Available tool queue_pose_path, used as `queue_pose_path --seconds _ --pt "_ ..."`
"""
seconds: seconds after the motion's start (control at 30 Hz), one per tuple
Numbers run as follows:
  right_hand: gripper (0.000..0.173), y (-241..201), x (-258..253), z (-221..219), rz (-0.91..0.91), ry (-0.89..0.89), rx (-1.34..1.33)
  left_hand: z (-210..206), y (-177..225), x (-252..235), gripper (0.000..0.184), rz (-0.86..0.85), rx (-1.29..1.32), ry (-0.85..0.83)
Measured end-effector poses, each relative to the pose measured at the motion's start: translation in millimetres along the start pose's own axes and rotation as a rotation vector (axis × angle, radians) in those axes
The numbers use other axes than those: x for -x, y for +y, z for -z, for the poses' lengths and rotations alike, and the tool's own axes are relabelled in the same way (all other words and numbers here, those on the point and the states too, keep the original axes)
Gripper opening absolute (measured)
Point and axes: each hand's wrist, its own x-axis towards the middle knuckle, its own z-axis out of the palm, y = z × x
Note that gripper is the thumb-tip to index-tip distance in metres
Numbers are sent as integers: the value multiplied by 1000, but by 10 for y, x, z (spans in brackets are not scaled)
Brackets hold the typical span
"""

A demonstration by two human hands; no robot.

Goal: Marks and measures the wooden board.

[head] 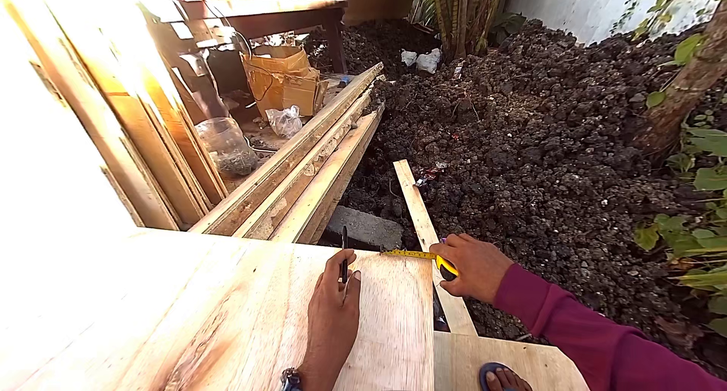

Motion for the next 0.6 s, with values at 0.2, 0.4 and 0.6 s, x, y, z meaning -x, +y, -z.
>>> queue_pose_path --seconds 0.2,0.4,0.6 --pt "59 -3 -1 3 -10 -12 0 -1 1 -1 39 -4 -13 -1" --pt "59 -8 -5 11 -17 -22 4 -1 9 -1 39 -2 -9 0" --pt "60 -17 6 18 -17 -21 -1 3 15 1 38 4 -13 0"
